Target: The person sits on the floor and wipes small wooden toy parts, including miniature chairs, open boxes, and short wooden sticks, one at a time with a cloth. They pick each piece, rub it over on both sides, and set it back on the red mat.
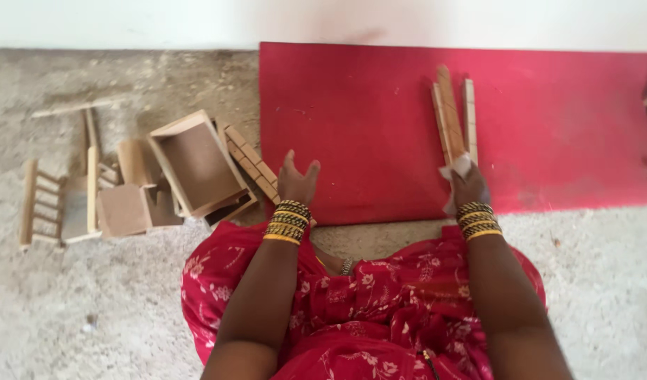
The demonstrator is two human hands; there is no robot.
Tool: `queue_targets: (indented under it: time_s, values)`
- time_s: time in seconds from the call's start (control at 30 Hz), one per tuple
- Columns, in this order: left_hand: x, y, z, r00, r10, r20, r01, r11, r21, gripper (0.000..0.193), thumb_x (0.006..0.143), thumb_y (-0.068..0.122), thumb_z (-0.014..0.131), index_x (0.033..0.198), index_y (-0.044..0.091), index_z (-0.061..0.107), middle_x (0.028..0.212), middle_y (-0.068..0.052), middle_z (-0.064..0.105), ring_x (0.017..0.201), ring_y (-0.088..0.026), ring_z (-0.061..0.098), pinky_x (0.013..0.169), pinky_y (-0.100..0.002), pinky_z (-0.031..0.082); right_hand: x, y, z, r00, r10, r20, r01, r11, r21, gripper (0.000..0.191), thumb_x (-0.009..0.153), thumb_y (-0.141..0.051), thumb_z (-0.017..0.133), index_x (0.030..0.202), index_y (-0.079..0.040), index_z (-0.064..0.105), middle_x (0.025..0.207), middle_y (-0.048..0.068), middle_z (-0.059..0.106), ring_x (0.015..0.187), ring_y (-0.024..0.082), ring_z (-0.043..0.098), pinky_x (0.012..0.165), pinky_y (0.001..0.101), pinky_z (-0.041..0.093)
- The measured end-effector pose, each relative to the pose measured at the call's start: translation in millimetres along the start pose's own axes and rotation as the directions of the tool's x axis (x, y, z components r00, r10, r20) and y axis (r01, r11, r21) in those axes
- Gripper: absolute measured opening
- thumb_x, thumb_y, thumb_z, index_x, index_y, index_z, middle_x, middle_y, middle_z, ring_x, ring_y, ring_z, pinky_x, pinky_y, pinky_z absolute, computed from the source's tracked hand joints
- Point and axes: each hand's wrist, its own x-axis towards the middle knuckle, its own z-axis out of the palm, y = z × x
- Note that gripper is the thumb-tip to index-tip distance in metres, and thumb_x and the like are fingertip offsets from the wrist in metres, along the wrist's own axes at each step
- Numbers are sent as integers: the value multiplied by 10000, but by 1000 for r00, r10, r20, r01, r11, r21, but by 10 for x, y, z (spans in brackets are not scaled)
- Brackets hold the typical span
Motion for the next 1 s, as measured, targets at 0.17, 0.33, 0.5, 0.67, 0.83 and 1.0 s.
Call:
queue_targets:
  time_s: [0.17, 0.33, 0.5, 0.67, 0.83, 1.0]
  values:
    - [149, -261, 122, 949, -298, -106, 316, 913, 258, 1028, 840, 514, 776, 1611, 126, 217, 1650, -232, 208, 1540, -396, 203, 1246, -497, 258, 148, 68, 116, 987, 71, -146, -96, 981, -168, 449, 1002, -293, 662, 1373, -48, 601, 1177, 305, 657, 1094, 460, 646, 941, 545, 522]
    - [98, -338, 73, 972, -195, -132, 232, 886, 403, 1258, 763, 441, 847, 1629, 77, 10, 1679, -241, 65, 1569, -393, 87, 1277, -476, 180, 241, 38, 154, 924, 48, -378, -2, 992, 123, 300, 1026, -133, 599, 1283, 21, 617, 1160, 245, 712, 1055, 396, 715, 898, 489, 579]
    - [54, -190, -21, 884, -467, -34, 387, 688, 615, 1227, 870, 342, 801, 1613, 198, -165, 1686, -256, -193, 1564, -424, -122, 1272, -547, 12, -46, -207, 204, 927, -86, -365, 267, 836, 479, 324, 982, -46, 505, 1287, 17, 597, 1169, 201, 709, 1041, 328, 733, 866, 440, 641]
    - [111, -295, 74, 945, -328, 11, 271, 800, 535, 1278, 817, 188, 778, 1626, 259, -210, 1727, -177, -196, 1576, -425, -10, 1252, -503, 154, -379, -656, 522, 963, -226, -147, 258, 930, 261, 381, 946, -91, 586, 1315, 1, 603, 1130, 195, 711, 1001, 324, 713, 811, 448, 614]
    - [54, -409, 276, 976, -154, 155, 4, 722, 692, 1090, 868, 178, 713, 1655, 185, -42, 1734, -121, -82, 1601, -378, 41, 1291, -471, 106, -470, -708, 901, 780, -278, 561, 484, 836, -259, 493, 924, -310, 705, 1352, -98, 585, 1149, 170, 717, 1004, 315, 711, 898, 446, 597]
    - [-19, -348, 311, 977, -13, 211, -159, 615, 773, 700, 1034, 214, 442, 1643, 198, 98, 1743, -22, 18, 1585, -392, 48, 1281, -577, 44, -450, -445, 1106, 760, -311, 571, 584, 714, -387, 712, 691, -274, 911, 1338, -249, 615, 1357, 189, 572, 1226, 395, 556, 1021, 503, 489]
